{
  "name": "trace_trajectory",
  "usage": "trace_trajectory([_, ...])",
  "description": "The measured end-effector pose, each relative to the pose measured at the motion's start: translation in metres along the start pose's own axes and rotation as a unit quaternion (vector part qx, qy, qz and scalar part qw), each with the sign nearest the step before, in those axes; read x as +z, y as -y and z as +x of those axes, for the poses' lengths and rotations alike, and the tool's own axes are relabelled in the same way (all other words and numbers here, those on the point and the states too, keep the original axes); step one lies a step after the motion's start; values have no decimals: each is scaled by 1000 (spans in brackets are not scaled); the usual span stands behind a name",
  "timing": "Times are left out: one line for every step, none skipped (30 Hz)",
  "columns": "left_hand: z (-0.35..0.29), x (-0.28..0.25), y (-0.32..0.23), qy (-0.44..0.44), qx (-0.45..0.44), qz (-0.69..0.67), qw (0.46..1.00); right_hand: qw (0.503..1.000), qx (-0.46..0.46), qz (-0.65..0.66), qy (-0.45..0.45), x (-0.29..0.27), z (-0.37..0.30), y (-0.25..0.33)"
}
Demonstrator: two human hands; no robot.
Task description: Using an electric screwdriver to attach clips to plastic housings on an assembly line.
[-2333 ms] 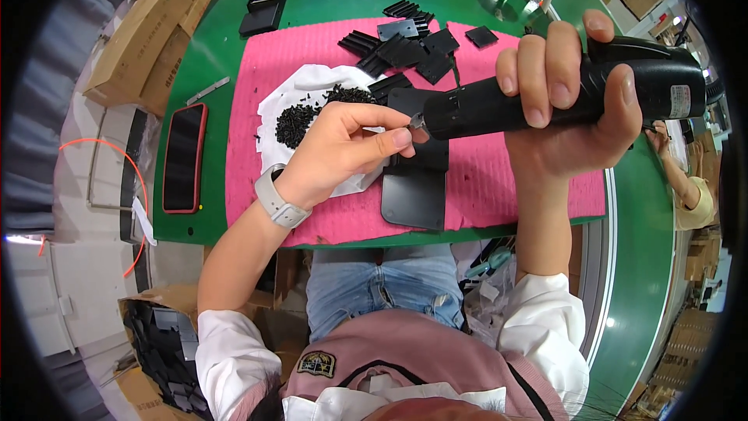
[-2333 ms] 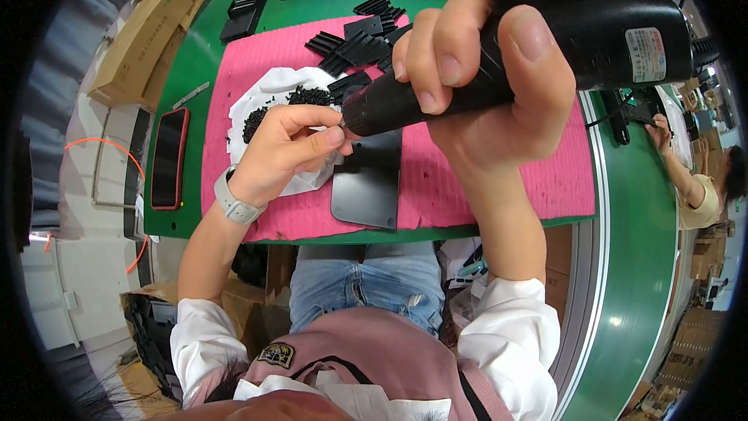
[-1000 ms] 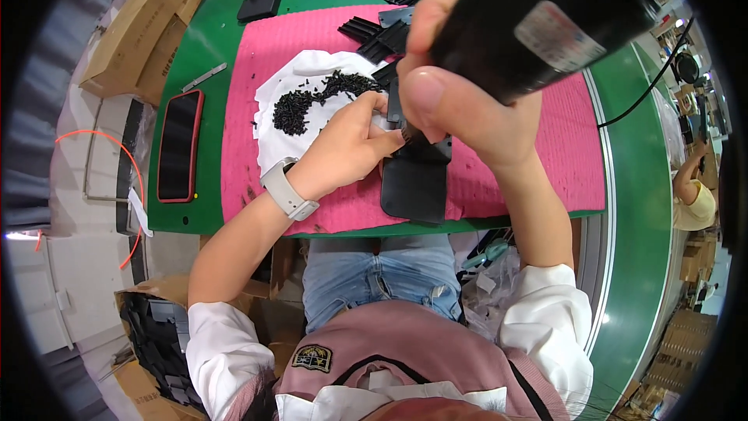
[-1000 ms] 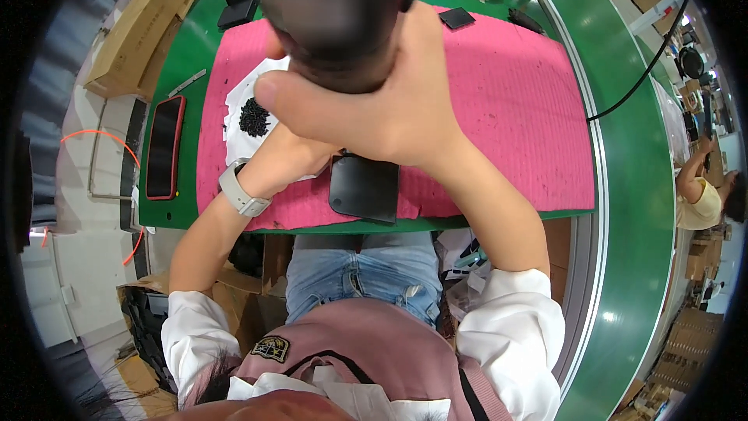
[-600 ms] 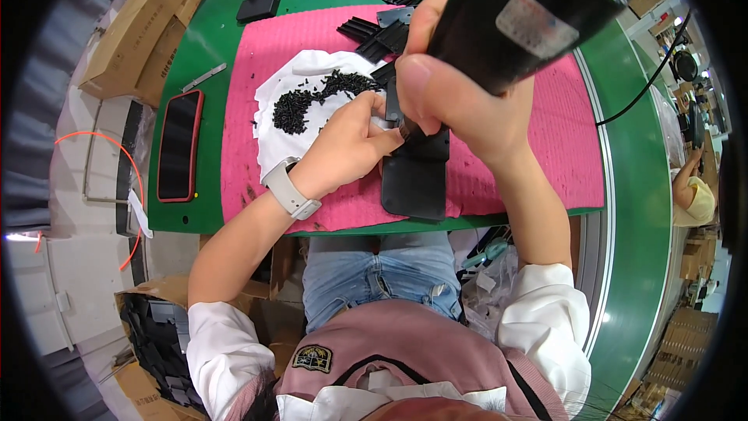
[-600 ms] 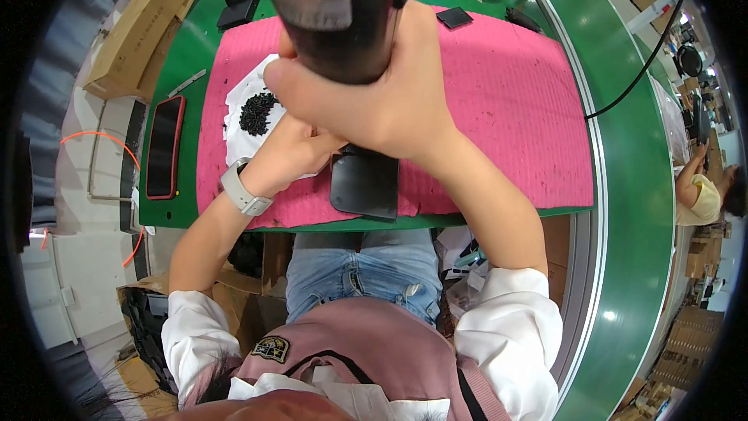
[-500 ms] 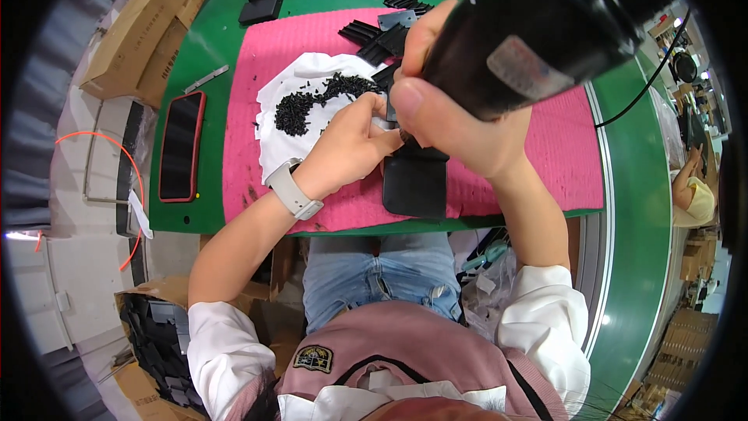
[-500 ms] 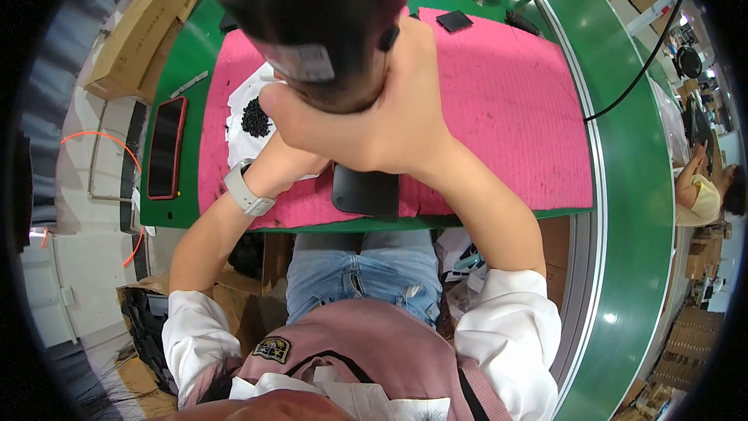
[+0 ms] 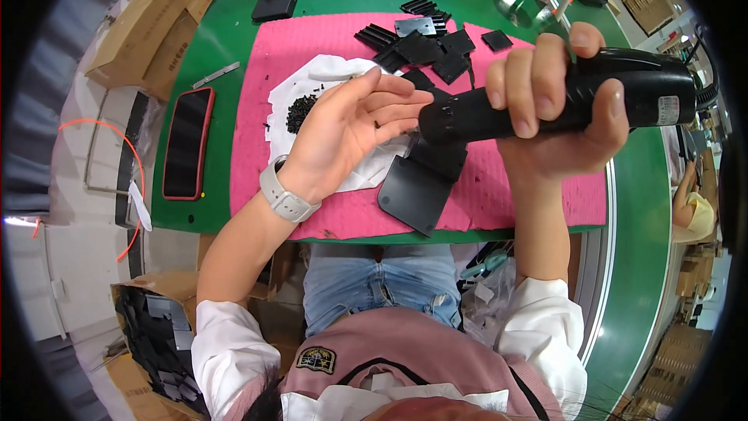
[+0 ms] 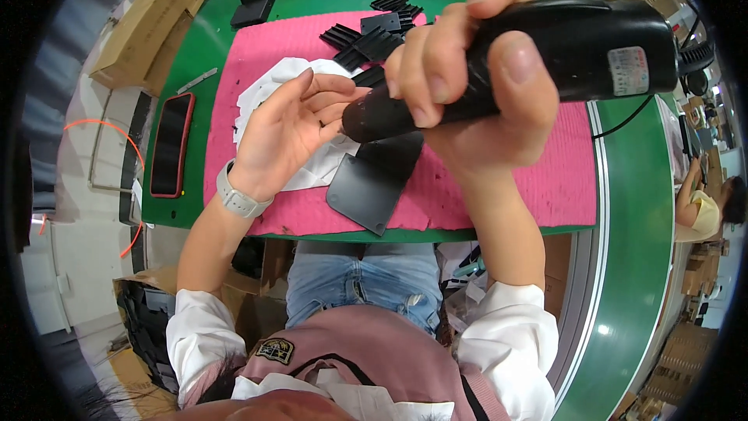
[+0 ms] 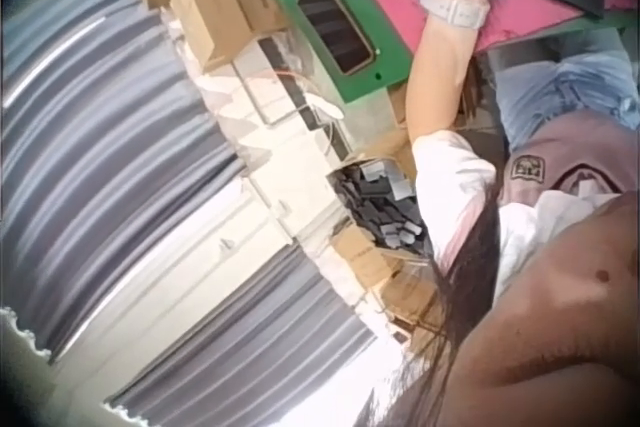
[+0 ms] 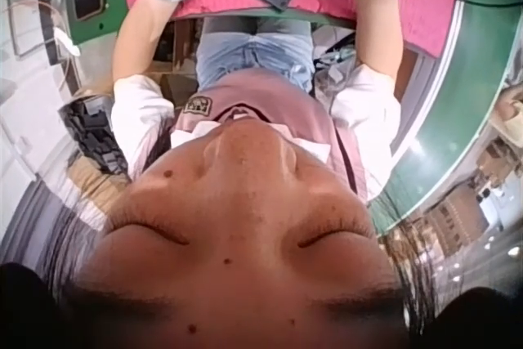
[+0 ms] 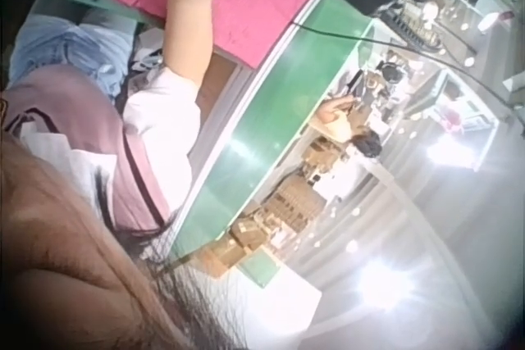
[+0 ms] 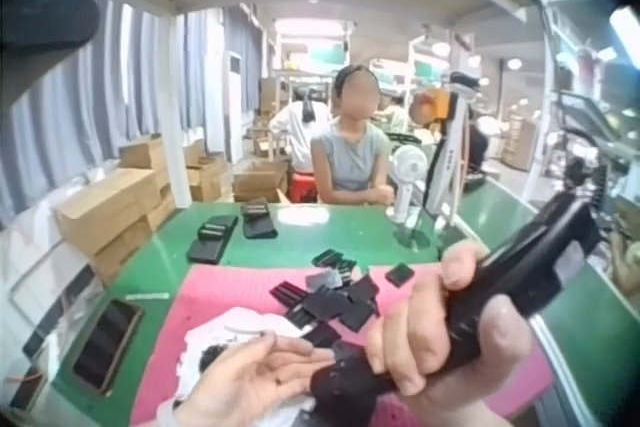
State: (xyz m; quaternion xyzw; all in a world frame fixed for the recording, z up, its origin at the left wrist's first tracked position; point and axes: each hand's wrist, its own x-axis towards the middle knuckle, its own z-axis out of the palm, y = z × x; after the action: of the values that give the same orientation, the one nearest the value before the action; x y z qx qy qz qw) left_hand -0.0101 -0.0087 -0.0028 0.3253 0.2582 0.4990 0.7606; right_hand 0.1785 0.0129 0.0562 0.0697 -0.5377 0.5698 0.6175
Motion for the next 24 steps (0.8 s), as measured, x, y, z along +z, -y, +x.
trace_trajectory([1, 0, 2, 9, -3, -35, 999, 1000, 1, -1, -2, 0, -1, -3])
trace_trajectory([0, 1, 3, 10, -5, -36, 999, 1000, 5, -10, -3, 0, -2, -7])
trace_trajectory([-3, 3, 2, 22, -10, -29, 999, 1000, 11, -17, -3, 0, -3, -9])
trace_trajectory([-4, 5, 2, 34, -14, -23, 999, 1000, 17, -24, 0, -2, -4, -11])
trace_trajectory([-4, 5, 3, 34, -14, -24, 999, 1000, 17, -24, -1, -3, -5, -13])
trace_trajectory([-5, 5, 3, 42, -24, -6, 999, 999, 25, -22, 12, -3, -5, -14])
trace_trajectory([-6, 6, 2, 50, -34, 11, 998, 999, 32, -21, 25, -2, -4, -14])
trace_trajectory([-7, 6, 1, 50, -32, 11, 998, 999, 32, -21, 27, -1, -4, -13])
trace_trajectory([-8, 7, 0, 56, -45, 39, 997, 1000, 27, -12, -2, -2, -3, -11])
trace_trajectory([-8, 8, 0, 63, -57, 67, 994, 999, 21, -4, -31, -2, -2, -8])
trace_trajectory([-9, 7, -1, 64, -55, 67, 994, 999, 21, -5, -28, -3, -2, -6])
trace_trajectory([-10, 5, -2, 58, -47, 130, 989, 999, 8, -8, -38, -5, -1, -3])
trace_trajectory([-10, 3, -3, 51, -40, 193, 979, 999, -5, -10, -47, -7, 0, 0])
trace_trajectory([-9, 0, -1, 47, -33, 193, 980, 999, -8, -13, -52, -9, 0, 4])
trace_trajectory([-9, -1, 0, 48, -31, 194, 979, 999, -9, -14, -50, -10, 1, 6])
trace_trajectory([-9, -2, 0, 51, -36, 194, 979, 998, -10, -13, -64, -9, 1, 9])
trace_trajectory([-9, -2, 1, 55, -41, 194, 979, 997, -10, -12, -79, -9, 1, 10])
trace_trajectory([-8, -2, 4, 51, -34, 184, 981, 997, -12, -13, -79, -10, 1, 12])
trace_trajectory([-8, -1, 4, 53, -35, 185, 981, 997, -10, -9, -77, -10, 1, 13])
trace_trajectory([-8, 0, 4, 54, -13, 211, 976, 997, -8, -4, -75, -11, 1, 13])
trace_trajectory([-7, 2, 4, 55, 9, 237, 970, 997, -10, -5, -78, -11, 1, 14])
trace_trajectory([-7, 2, 5, 57, 6, 237, 970, 998, -10, -2, -68, -12, 1, 15])
trace_trajectory([-7, 2, 5, 51, 20, 247, 968, 998, -10, 1, -58, -13, 1, 16])
trace_trajectory([-7, 2, 4, 43, 36, 257, 965, 998, -11, 2, -59, -13, 2, 16])
